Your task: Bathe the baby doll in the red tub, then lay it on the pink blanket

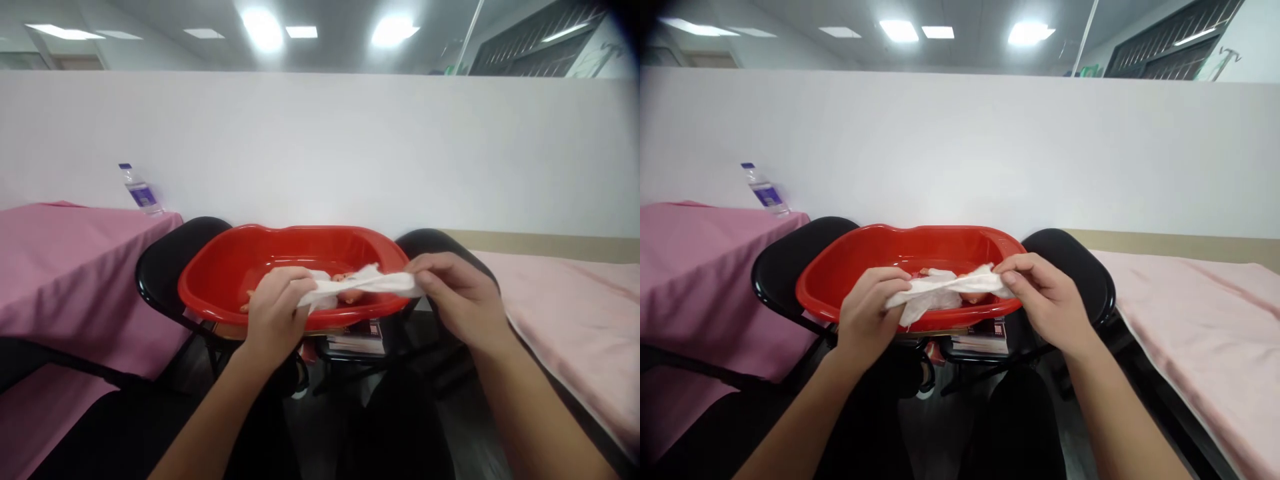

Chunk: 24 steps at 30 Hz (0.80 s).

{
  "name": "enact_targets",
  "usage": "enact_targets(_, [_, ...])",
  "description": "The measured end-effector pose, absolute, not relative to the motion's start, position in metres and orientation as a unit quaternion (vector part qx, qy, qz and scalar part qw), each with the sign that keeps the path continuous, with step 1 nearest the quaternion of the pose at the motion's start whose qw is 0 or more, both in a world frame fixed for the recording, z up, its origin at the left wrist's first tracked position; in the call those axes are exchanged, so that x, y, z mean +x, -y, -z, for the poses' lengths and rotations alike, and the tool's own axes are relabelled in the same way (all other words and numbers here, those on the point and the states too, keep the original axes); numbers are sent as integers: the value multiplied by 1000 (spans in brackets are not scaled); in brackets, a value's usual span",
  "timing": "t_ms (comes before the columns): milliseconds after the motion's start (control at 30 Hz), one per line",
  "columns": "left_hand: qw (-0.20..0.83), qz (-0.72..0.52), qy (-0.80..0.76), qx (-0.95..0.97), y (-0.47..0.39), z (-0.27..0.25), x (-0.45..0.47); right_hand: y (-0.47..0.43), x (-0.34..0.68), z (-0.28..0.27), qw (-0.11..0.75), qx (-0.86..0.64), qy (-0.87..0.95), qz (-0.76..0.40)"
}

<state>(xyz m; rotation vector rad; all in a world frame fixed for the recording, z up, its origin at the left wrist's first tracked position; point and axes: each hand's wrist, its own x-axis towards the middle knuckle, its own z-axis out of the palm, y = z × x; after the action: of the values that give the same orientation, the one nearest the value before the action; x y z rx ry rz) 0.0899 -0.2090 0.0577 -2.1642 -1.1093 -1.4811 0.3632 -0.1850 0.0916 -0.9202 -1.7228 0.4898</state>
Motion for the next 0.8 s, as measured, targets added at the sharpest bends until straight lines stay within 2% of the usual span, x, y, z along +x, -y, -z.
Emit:
enact_targets(100, [133,482,411,-762,207,-29,68,188,347,-63,451,-401,766,-219])
enact_targets(267, [62,305,493,-812,248,76,33,227,327,39,223,-380,865,-239])
enact_targets(367, [37,277,517,-809,272,107,28,247,320,73,173,-378,869,-268])
enact_targets(467, [47,317,536,-781,269,104,34,249,313,76,224,-388,852,-271])
enact_targets(633, [68,338,534,-772,215,63,38,214,301,44,340,-374,809,-300])
enact_targets(700, [49,323,562,-760,182,46,30,181,298,30,407,-399,749,-338])
enact_targets(800, [-32,241,623,-743,129,36,8,112,297,19,527,-464,587,-403])
